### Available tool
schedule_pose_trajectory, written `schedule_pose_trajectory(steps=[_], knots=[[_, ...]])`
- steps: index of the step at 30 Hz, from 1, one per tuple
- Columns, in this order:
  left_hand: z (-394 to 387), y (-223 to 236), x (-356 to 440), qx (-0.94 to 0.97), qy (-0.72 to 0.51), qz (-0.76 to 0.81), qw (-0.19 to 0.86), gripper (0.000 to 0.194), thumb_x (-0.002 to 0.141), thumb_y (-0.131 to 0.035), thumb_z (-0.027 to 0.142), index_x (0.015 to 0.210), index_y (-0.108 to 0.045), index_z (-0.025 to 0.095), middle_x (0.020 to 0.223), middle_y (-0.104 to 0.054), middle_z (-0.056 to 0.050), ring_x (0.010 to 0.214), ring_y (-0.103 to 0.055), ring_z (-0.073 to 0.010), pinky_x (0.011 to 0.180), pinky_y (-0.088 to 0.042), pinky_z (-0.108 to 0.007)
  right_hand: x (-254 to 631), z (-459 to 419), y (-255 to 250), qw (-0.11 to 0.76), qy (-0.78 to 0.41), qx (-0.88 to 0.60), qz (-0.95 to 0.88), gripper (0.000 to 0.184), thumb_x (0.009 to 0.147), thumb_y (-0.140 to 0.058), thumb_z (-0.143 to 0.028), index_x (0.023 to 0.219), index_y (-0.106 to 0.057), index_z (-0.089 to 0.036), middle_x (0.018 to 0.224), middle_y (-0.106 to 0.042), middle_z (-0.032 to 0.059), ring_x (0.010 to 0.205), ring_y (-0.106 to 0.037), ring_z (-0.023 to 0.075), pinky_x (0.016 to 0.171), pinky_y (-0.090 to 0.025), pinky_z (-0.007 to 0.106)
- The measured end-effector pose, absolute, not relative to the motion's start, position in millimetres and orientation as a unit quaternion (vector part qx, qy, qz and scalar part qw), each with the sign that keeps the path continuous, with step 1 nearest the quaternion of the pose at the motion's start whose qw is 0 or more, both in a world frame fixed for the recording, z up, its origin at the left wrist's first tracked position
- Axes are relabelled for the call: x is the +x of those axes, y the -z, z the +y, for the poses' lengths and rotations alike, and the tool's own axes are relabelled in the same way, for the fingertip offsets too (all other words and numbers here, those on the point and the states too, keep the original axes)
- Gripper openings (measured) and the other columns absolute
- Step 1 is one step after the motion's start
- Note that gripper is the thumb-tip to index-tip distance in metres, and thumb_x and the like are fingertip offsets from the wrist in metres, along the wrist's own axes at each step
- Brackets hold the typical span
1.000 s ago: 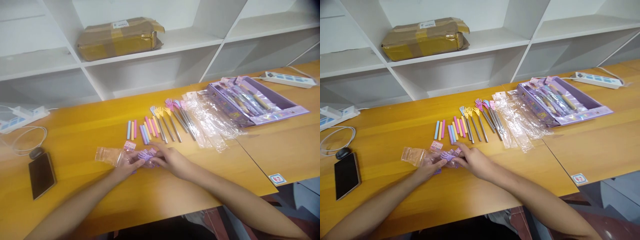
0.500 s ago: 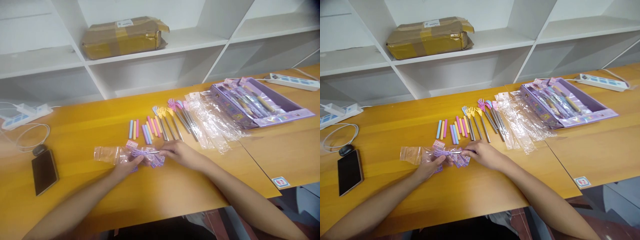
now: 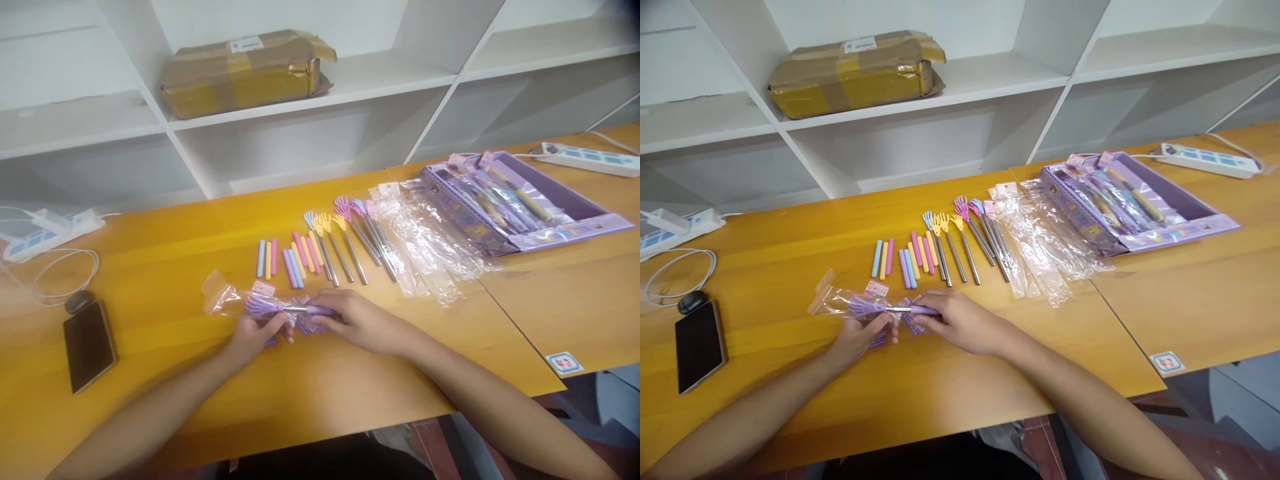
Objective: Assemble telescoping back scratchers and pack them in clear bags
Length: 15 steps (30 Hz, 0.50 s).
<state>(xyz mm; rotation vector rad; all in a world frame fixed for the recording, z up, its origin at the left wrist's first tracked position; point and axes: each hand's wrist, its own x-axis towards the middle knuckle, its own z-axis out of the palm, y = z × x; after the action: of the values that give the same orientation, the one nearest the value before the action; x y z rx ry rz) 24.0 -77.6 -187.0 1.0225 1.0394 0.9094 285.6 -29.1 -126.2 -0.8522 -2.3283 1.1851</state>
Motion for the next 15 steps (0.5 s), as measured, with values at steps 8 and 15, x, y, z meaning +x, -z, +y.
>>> schedule_pose_trajectory(steps=[8, 15], knots=[[-77, 193, 21, 0.434, -0.431, 0.455, 0.647, 0.039, 0.097, -0.071, 0.051, 0.083, -0.074, 0.014, 0.076, -0.075, -0.007, 0.065, -0.071, -0.0182, 0.067, -0.059, -0.032, 293, -20, 134, 0.202, -0.447, -0.328, -0.807, 0.02, 0.11, -0.055, -0.034, 0.11, -0.07, -0.021, 0.099, -0.075, 0.0051, 0.088, -0.069, 0.018, 0.081, -0.051, 0.03], [-80, 188, 23, 0.467, -0.384, 0.43, 0.671, 0.037, 0.093, -0.077, 0.048, 0.085, -0.075, 0.013, 0.073, -0.074, -0.007, 0.064, -0.071, -0.0183, 0.063, -0.059, -0.03, 264, -48, 147, 0.31, -0.46, -0.307, -0.773, 0.011, 0.106, -0.06, -0.027, 0.111, -0.068, -0.021, 0.107, -0.068, 0.0088, 0.096, -0.065, 0.0193, 0.084, -0.054, 0.033]])
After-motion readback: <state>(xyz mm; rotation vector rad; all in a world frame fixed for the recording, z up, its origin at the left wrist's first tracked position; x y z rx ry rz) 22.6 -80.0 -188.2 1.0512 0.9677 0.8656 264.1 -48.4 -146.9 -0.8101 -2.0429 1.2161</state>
